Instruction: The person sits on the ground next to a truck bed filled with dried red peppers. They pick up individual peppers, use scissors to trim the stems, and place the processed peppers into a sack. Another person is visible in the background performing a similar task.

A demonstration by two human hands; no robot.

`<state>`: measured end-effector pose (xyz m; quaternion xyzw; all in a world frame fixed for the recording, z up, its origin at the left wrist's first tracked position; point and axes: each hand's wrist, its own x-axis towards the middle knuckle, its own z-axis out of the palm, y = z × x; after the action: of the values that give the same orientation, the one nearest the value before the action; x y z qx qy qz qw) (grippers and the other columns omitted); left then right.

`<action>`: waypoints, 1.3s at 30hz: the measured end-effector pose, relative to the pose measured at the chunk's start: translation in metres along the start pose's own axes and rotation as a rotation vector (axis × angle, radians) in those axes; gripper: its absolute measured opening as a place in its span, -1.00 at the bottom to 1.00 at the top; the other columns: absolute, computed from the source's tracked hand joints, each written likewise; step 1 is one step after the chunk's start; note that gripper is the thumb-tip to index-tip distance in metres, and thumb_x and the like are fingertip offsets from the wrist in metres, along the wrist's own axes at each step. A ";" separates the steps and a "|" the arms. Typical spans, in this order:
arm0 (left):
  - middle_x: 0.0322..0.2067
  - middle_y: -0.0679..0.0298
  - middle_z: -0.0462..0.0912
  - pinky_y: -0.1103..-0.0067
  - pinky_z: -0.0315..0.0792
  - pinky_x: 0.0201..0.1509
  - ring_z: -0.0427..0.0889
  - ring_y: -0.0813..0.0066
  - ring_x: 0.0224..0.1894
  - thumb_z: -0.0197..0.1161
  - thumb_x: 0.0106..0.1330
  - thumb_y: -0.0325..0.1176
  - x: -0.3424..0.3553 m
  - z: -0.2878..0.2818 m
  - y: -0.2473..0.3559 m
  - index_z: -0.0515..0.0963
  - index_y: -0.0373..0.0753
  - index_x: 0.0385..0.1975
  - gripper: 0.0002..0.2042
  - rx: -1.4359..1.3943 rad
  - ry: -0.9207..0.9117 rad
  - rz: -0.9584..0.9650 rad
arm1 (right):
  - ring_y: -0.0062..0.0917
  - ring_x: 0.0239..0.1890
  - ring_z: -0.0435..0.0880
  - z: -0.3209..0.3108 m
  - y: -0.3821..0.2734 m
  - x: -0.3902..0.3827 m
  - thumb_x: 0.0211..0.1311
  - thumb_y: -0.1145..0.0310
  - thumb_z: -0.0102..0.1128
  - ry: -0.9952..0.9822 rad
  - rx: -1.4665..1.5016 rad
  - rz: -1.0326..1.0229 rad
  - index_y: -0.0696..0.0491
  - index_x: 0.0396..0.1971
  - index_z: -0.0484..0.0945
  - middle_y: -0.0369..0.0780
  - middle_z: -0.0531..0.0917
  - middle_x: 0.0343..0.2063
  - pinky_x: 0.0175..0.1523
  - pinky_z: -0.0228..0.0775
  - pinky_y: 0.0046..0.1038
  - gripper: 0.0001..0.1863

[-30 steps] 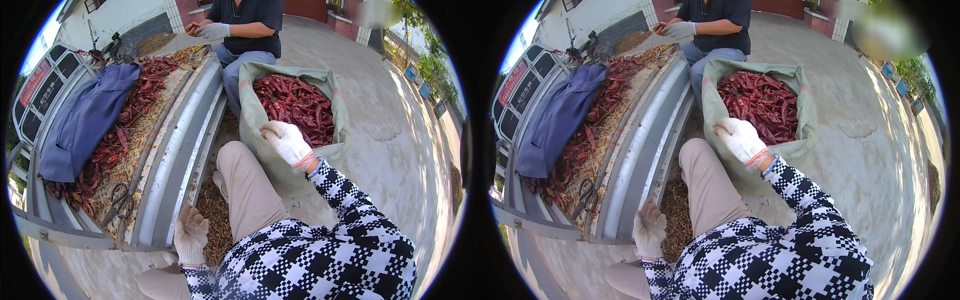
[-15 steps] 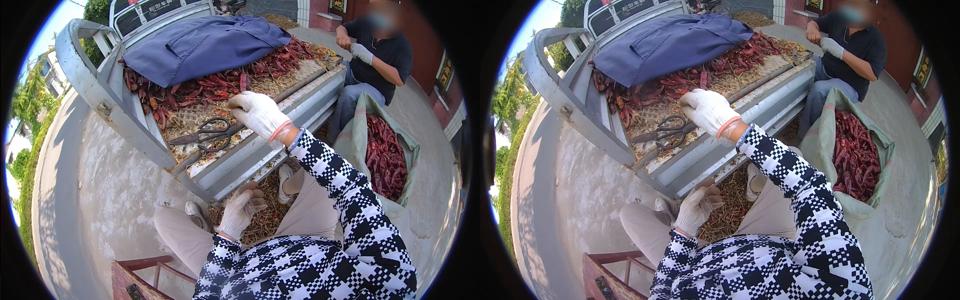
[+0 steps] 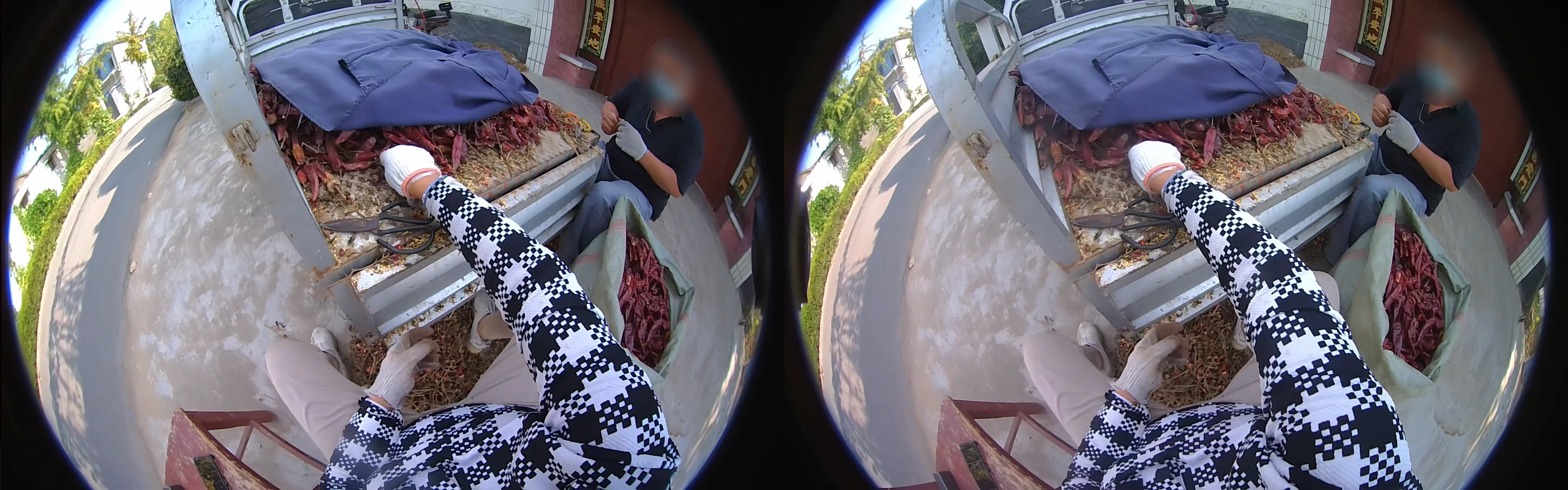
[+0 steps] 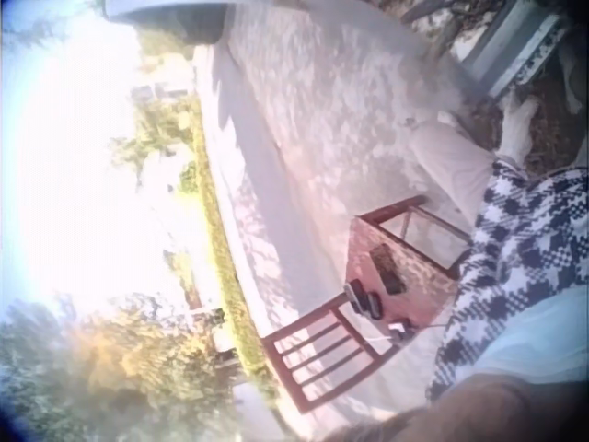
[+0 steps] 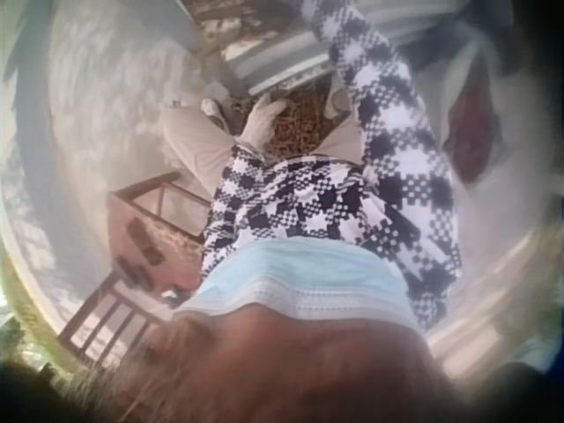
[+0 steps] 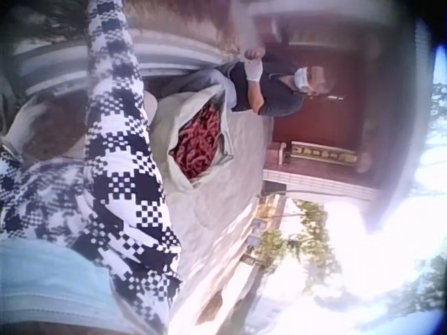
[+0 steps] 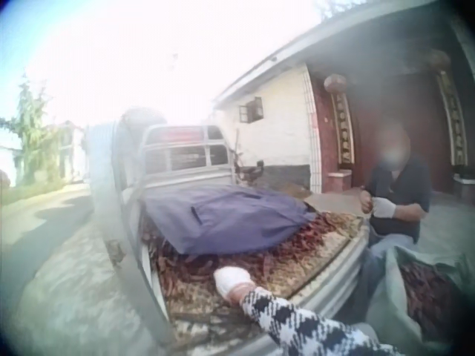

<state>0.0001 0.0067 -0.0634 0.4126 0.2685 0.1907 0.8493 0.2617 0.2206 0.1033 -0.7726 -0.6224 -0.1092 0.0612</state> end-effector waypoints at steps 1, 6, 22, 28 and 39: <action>-0.14 0.20 0.65 0.50 0.60 -0.08 0.63 0.47 -0.17 0.18 0.46 -0.33 0.000 0.000 0.000 0.41 -0.36 0.20 -0.62 -0.004 -0.012 -0.004 | -0.07 -0.13 0.75 -0.001 0.003 0.000 0.26 0.42 0.09 0.006 0.025 -0.013 0.10 -0.21 0.72 0.02 0.75 -0.23 -0.03 0.61 -0.13 -0.76; -0.13 0.18 0.65 0.49 0.60 -0.07 0.63 0.46 -0.16 0.18 0.46 -0.33 -0.003 0.007 0.005 0.41 -0.37 0.19 -0.61 0.027 -0.030 -0.016 | -0.14 -0.15 0.77 -0.025 0.049 -0.009 0.12 0.39 0.18 -0.035 0.301 0.027 0.09 -0.17 0.76 0.02 0.76 -0.24 0.00 0.59 -0.28 -0.70; -0.05 0.21 0.57 0.57 0.52 0.07 0.58 0.53 -0.07 0.24 0.39 -0.41 -0.026 0.066 0.087 0.32 -0.42 0.31 -0.48 0.049 0.203 0.533 | -0.62 -0.54 0.56 -0.100 -0.002 -0.215 0.14 0.31 0.20 -0.420 1.097 0.046 0.21 -0.22 0.73 -0.23 0.68 -0.51 -0.43 0.41 -0.51 -0.68; -0.14 0.28 0.62 0.61 0.52 -0.04 0.58 0.62 -0.18 0.22 0.46 -0.36 -0.017 0.077 0.077 0.52 -0.42 0.09 -0.69 0.007 0.336 0.499 | -0.24 -0.30 0.72 -0.070 -0.021 -0.260 0.22 0.24 0.13 -0.274 1.002 -0.078 0.18 -0.24 0.70 -0.03 0.72 -0.40 -0.12 0.54 -0.32 -0.68; -0.20 0.19 0.62 0.55 0.53 -0.18 0.58 0.48 -0.27 0.12 0.46 -0.38 -0.003 0.045 0.052 0.50 -0.39 0.03 -0.74 -0.423 -0.136 0.355 | -0.27 -0.07 0.71 -0.055 -0.004 -0.258 0.26 0.32 0.22 -0.048 0.988 -0.291 0.08 0.00 0.65 -0.13 0.68 -0.01 0.06 0.56 -0.34 -0.66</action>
<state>0.0198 0.0093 0.0025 0.2788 0.0888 0.3601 0.8858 0.2009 -0.0356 0.0931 -0.5590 -0.7022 0.2083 0.3886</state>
